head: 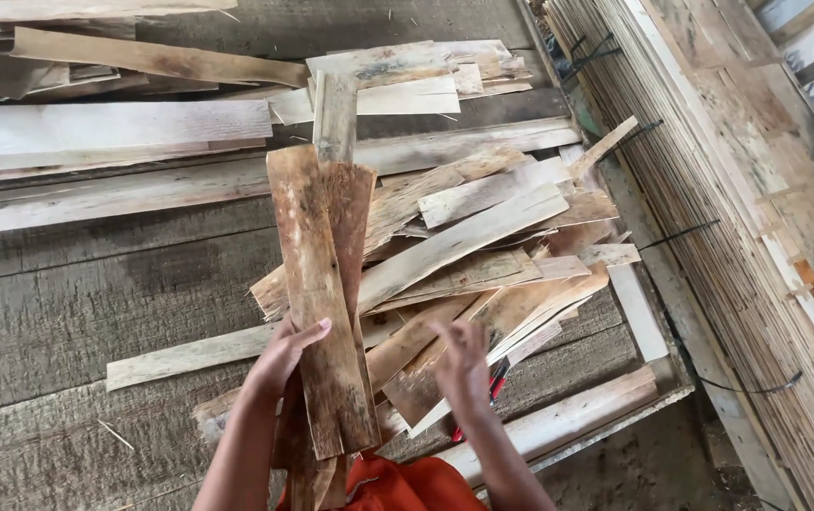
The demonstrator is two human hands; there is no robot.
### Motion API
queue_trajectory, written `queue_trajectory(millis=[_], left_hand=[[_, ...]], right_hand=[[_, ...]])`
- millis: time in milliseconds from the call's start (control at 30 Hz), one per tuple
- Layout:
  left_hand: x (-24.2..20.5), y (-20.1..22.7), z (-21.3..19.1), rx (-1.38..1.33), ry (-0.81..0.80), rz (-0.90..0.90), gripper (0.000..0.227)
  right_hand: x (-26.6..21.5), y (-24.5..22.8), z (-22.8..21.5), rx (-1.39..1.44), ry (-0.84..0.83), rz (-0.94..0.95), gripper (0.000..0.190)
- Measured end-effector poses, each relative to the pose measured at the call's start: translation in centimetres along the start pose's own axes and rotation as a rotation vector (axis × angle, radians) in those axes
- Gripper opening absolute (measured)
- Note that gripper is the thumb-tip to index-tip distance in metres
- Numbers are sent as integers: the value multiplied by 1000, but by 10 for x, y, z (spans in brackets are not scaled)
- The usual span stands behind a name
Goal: The person sorts through a pile of wooden planks on a wooden floor, picking up and inspecting several pieces. They then use a red utility knife to scrape and trim the edges of a selected plank, creating small wood shavings.
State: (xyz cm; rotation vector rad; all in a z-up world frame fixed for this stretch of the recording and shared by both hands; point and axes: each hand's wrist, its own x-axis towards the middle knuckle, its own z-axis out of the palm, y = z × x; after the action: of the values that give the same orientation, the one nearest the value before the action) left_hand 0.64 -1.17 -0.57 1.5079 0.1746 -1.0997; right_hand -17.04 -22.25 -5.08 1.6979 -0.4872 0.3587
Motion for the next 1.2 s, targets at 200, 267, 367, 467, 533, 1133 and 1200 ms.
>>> queue_trajectory(millis=[200, 267, 367, 467, 533, 1133, 1200], left_hand=[[33, -41, -16, -248, -49, 315, 45], [23, -34, -11, -238, -49, 313, 47], [2, -21, -6, -237, -46, 291, 53], [-1, -25, -13, -239, -25, 294, 53], [-26, 0, -3, -97, 8, 201, 68], [-18, -45, 21, 250, -275, 330, 91], [-22, -45, 23, 300, -299, 366, 95]], right_hand=[[-36, -41, 62, 1462, -544, 48, 49], [-40, -40, 63, 1454, -380, 62, 48], [-8, 16, 25, 1727, -310, 194, 41], [-20, 5, 30, 1780, -42, 310, 36], [-24, 16, 21, 1867, 53, 377, 41], [-53, -13, -48, 1929, 399, -71, 71], [-53, -8, -43, 1899, 316, -172, 90]])
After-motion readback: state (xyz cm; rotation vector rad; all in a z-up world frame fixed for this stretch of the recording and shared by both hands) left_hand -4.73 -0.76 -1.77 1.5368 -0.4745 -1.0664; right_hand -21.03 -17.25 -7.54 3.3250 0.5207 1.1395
